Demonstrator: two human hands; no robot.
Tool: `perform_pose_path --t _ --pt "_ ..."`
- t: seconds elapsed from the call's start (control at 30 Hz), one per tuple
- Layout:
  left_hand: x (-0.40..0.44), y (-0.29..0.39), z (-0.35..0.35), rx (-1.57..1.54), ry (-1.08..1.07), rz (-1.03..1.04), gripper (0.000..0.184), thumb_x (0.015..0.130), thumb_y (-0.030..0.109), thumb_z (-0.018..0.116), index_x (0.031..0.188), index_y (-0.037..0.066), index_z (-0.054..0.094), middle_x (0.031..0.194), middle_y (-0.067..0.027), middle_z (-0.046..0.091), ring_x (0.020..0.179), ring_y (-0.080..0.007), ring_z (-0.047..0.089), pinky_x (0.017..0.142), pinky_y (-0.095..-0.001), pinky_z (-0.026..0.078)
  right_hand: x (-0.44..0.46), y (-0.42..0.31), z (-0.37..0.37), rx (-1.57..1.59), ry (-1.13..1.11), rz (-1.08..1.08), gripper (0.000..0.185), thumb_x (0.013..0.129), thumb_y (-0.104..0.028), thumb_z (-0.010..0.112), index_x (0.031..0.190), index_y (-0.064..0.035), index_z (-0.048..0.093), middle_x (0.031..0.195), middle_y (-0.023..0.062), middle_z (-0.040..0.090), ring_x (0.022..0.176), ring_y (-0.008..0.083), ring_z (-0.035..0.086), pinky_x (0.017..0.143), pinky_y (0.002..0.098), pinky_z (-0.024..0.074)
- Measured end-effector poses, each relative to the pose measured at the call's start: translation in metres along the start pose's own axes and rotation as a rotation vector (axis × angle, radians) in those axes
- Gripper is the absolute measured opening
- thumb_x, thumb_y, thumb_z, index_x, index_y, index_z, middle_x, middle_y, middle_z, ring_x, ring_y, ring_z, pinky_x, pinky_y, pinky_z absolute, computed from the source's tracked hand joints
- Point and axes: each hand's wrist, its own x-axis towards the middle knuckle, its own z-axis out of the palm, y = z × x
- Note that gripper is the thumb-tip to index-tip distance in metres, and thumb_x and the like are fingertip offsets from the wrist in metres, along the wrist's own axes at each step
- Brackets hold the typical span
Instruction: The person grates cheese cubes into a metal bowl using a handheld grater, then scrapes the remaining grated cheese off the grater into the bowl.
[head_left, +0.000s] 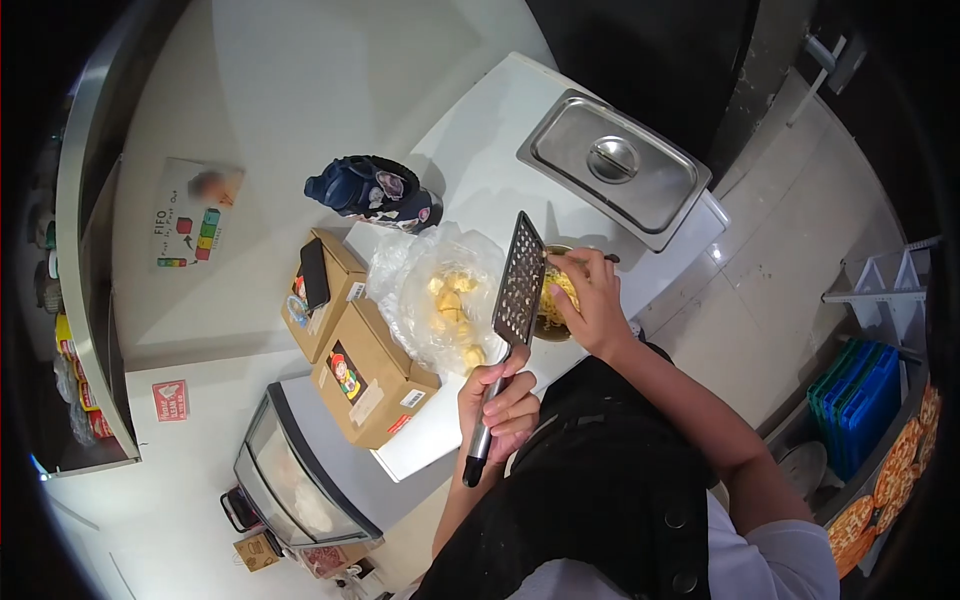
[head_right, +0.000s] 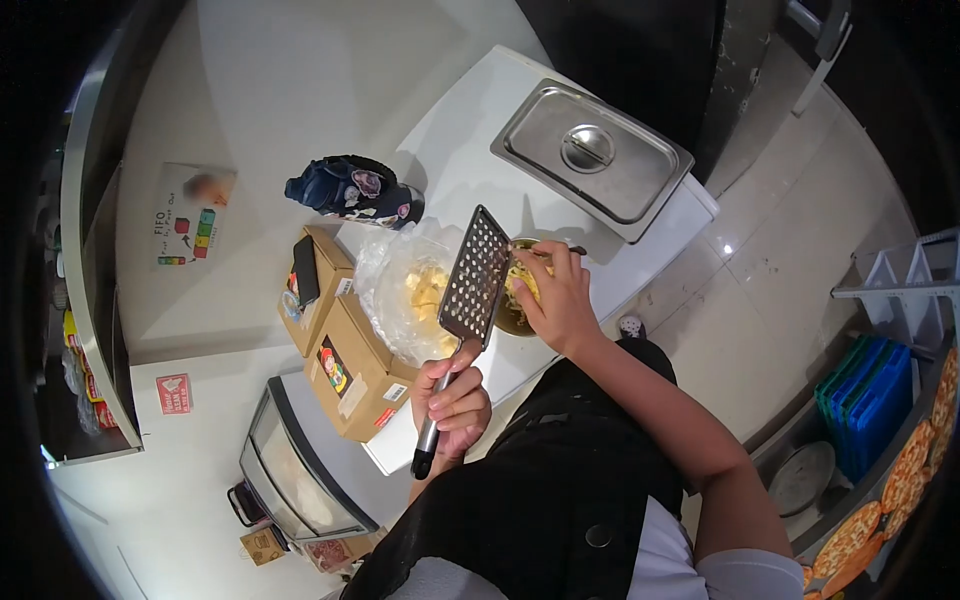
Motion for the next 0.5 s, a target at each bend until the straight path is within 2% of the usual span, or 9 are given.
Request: perform_pose_path --t 0.23,0.4,0.5 --pt "-0.001 0.000 -0.002 0.009 -0.007 -0.010 0.003 0.092 0.009 0.040 0.093 0.006 0.039 0.058 -0.0039 0.045 0.048 -0.0108 0.041 0.041 -0.0211 0.038 0.004 -0.008 0.000 0.016 0.021 0.010 0.042 0.088 -0.016 0.053 0.130 -0.0088 0.051 0.125 0.0119 0.041 0.105 0.0258 0.043 0.090 0.0363 0.0316" --pt "-0.003 0.002 -0.002 0.027 0.003 0.021 0.005 0.092 0.010 0.039 0.094 0.006 0.038 0.059 -0.0050 0.050 0.048 -0.0122 0.047 0.041 -0.0210 0.040 0.002 -0.009 0.001 0.091 0.020 -0.042 0.039 0.087 -0.015 0.054 0.125 -0.0077 0.052 0.124 0.0121 0.042 0.105 0.0261 0.043 0.091 0.0365 0.0323" --pt "-0.004 0.002 -0.003 0.019 -0.010 0.006 0.004 0.092 0.010 0.039 0.093 0.006 0.039 0.058 -0.0042 0.046 0.048 -0.0111 0.043 0.041 -0.0209 0.038 0.007 -0.013 -0.001 0.054 0.006 -0.037 0.034 0.087 -0.015 0.054 0.121 -0.0071 0.053 0.124 0.0121 0.043 0.106 0.0262 0.043 0.091 0.0362 0.0328"
